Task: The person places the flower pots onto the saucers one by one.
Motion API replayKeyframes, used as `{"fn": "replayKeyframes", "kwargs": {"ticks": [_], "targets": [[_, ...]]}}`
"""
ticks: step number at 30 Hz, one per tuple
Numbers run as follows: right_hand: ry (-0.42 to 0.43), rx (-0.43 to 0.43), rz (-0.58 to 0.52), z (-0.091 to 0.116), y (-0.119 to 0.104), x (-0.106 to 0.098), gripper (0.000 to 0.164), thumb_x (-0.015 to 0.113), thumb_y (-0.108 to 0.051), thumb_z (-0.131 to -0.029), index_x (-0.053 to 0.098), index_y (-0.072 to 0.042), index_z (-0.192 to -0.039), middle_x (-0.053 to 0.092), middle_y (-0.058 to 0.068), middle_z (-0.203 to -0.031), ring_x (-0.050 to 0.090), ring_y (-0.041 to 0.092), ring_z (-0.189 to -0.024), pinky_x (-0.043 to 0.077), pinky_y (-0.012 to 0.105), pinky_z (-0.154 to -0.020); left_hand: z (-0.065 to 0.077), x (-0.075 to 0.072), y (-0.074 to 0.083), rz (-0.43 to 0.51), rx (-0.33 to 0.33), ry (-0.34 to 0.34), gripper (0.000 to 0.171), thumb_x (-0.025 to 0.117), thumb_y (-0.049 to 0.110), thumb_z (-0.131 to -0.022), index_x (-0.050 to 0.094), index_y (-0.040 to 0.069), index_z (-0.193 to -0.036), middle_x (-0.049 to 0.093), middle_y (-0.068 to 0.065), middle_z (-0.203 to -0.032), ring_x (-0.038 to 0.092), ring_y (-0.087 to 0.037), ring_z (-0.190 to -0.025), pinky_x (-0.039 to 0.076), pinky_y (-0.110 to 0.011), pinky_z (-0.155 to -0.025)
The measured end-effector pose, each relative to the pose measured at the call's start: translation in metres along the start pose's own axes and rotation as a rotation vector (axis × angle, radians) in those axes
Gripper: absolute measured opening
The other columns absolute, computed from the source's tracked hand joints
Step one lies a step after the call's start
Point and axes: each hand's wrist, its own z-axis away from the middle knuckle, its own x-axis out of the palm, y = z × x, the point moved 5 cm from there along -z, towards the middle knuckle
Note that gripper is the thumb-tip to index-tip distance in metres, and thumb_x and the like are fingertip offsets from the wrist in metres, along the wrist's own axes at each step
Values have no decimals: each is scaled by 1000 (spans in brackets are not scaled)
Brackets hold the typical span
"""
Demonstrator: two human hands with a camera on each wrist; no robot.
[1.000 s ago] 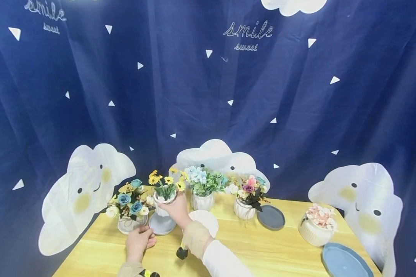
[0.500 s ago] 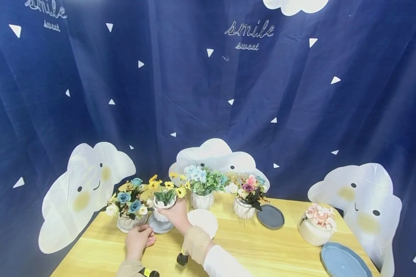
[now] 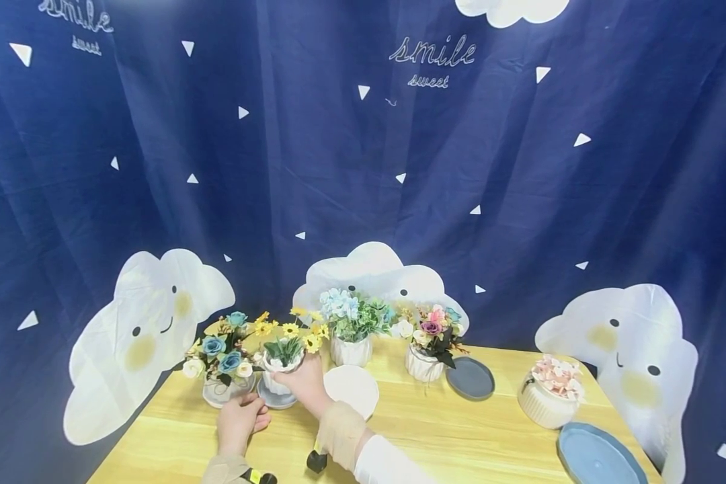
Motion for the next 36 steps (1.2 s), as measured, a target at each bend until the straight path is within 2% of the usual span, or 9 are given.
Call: {"fn": "replayKeyframes", "kwargs": {"ticks": [4, 7, 10, 16, 22, 27, 30, 33, 36], "targets": [[-23, 31, 47, 4, -1, 2, 60, 87, -23, -63, 63, -10, -117, 71, 3, -108, 65, 14, -101, 51, 27, -96, -1, 0, -2, 3, -2, -3, 43, 54, 1, -90, 47, -23, -125, 68, -4, -67, 68, -13, -53, 60, -26, -55], [-54, 132, 49, 9, 3, 3, 53, 86, -32, -65, 66, -7, -108, 71, 3, -99, 63, 14, -91, 53, 30, -89, -3, 1, -3, 3, -6, -4, 43, 55, 1, -90, 47, -23, -125, 68, -5, -68, 68, -14, -54, 60, -26, -55], [-76, 221, -1, 14, 6, 3, 56, 86, -38, -65, 66, -7, -108, 70, 1, -99, 62, 13, -92, 53, 32, -89, -4, 1, -5, 2, -9, -4, 43, 55, 1, -91, 47, -23, -125, 68, -4, -67, 68, -14, -54, 60, -27, -55], [-92, 180, -66, 17, 5, 3, 59, 86, -34, -67, 63, -12, -116, 70, -3, -108, 64, 10, -100, 51, 27, -95, -4, 0, -4, -10, -4, 0, 43, 56, 2, -90, 48, -22, -125, 68, -3, -67, 68, -12, -53, 60, -26, -54], [-96, 231, -17, 21, 9, 3, 53, 85, -38, -66, 66, -6, -102, 69, -2, -94, 61, 9, -86, 53, 28, -84, -2, 0, -3, -2, -12, -5, 44, 57, 3, -91, 46, -23, -125, 68, -4, -67, 68, -12, -52, 60, -26, -54], [-79, 227, 9, 22, 11, 3, 56, 86, -37, -64, 65, -6, -106, 69, 0, -95, 61, 10, -88, 53, 28, -86, -2, 1, -4, 6, -21, -15, 45, 55, 3, -93, 44, -23, -127, 68, -5, -68, 68, -13, -54, 60, -27, -55], [-80, 233, 21, 23, 11, 3, 59, 85, -38, -65, 64, -2, -105, 68, 3, -95, 60, 11, -86, 54, 29, -85, -3, 0, -5, -9, -21, -12, 44, 56, 3, -93, 45, -22, -127, 68, -5, -68, 68, -13, -54, 60, -26, -56], [-80, 243, 23, 23, 12, 3, 66, 85, -40, -65, 61, 1, -111, 66, 8, -102, 60, 14, -92, 53, 33, -90, -4, 0, -4, -11, -15, -9, 43, 56, 3, -92, 46, -22, -126, 68, -3, -67, 68, -13, -54, 60, -26, -55], [-66, 230, 11, 22, 11, 3, 74, 85, -40, -65, 57, -1, -121, 64, 12, -113, 62, 19, -102, 51, 37, -97, -5, 0, -4, -8, -14, -6, 43, 56, 2, -91, 47, -22, -125, 68, -2, -67, 68, -12, -53, 60, -26, -55]]}}
